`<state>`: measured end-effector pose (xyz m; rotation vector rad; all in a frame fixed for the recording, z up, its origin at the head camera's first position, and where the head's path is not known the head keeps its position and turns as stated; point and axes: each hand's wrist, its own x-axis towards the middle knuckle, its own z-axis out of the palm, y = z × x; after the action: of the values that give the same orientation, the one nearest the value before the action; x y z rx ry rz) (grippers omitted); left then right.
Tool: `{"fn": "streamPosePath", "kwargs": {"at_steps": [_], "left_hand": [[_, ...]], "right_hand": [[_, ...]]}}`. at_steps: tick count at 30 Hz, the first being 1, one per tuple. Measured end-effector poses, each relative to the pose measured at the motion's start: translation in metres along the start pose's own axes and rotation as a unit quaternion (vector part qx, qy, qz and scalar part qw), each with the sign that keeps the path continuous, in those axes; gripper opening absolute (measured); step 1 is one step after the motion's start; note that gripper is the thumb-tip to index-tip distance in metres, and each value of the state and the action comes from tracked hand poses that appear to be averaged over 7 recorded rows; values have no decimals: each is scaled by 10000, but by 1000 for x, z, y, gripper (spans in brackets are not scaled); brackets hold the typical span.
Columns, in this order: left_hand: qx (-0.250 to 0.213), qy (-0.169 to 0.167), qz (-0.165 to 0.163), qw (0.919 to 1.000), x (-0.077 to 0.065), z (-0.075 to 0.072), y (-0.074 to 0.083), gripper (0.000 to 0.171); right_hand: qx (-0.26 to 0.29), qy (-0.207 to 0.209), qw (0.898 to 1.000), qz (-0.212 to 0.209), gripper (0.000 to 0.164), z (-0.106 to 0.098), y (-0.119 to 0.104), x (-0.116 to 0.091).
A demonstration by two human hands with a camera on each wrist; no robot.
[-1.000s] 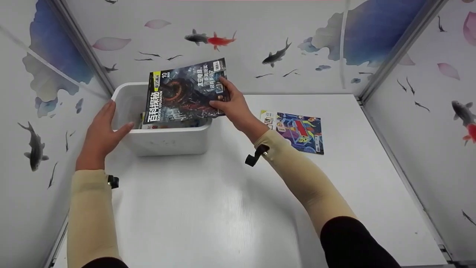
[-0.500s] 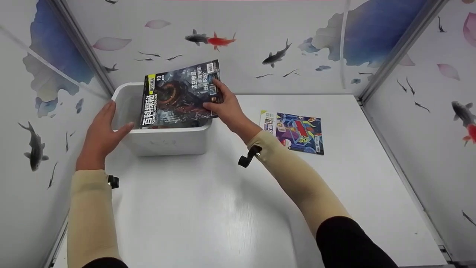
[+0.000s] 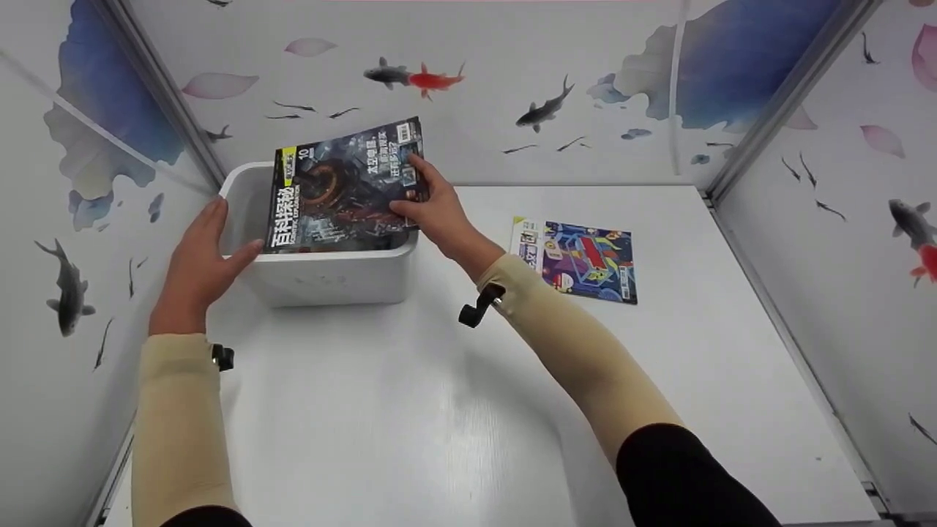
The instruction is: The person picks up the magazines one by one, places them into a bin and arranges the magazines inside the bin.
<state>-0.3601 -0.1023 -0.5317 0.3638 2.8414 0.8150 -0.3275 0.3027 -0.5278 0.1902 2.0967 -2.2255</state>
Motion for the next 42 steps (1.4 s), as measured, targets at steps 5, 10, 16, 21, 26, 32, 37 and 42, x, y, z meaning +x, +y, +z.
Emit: {"fn": "streamPosePath", "kwargs": {"at_steps": [5,10,16,21,26,32,37,42], "left_hand": [[14,-29,-142,9999,1,1,-1,109],[-8,-30,-122,9999,0,2,-1,107],[10,-26,-3,10000,0,2,-2,107],[-11,-57,23,10000,0,1,-3,106],[31,-61,77,9999,0,0,-4,107],[35,-30,134,9999,0,0,-4,107],[27,-36,191,9998,2,-1,-5,106],[32,-48,182,9998,1,-2,-5,106]], "right_hand": [[-73,-29,10000,-42,93,2,2,2],[-133,-47,9999,-6,93,7,1,3],[-325,-27,9995,53,93,16,0,4],[-310,-39,9995,98,92,24,-2,6],[-460,1,9989,122,92,32,-3,7],[-395,-71,9991,138,92,42,-7,6],[-462,-23,9989,103,91,51,-10,6],[-321,22,9994,113,91,58,-11,7]]}}
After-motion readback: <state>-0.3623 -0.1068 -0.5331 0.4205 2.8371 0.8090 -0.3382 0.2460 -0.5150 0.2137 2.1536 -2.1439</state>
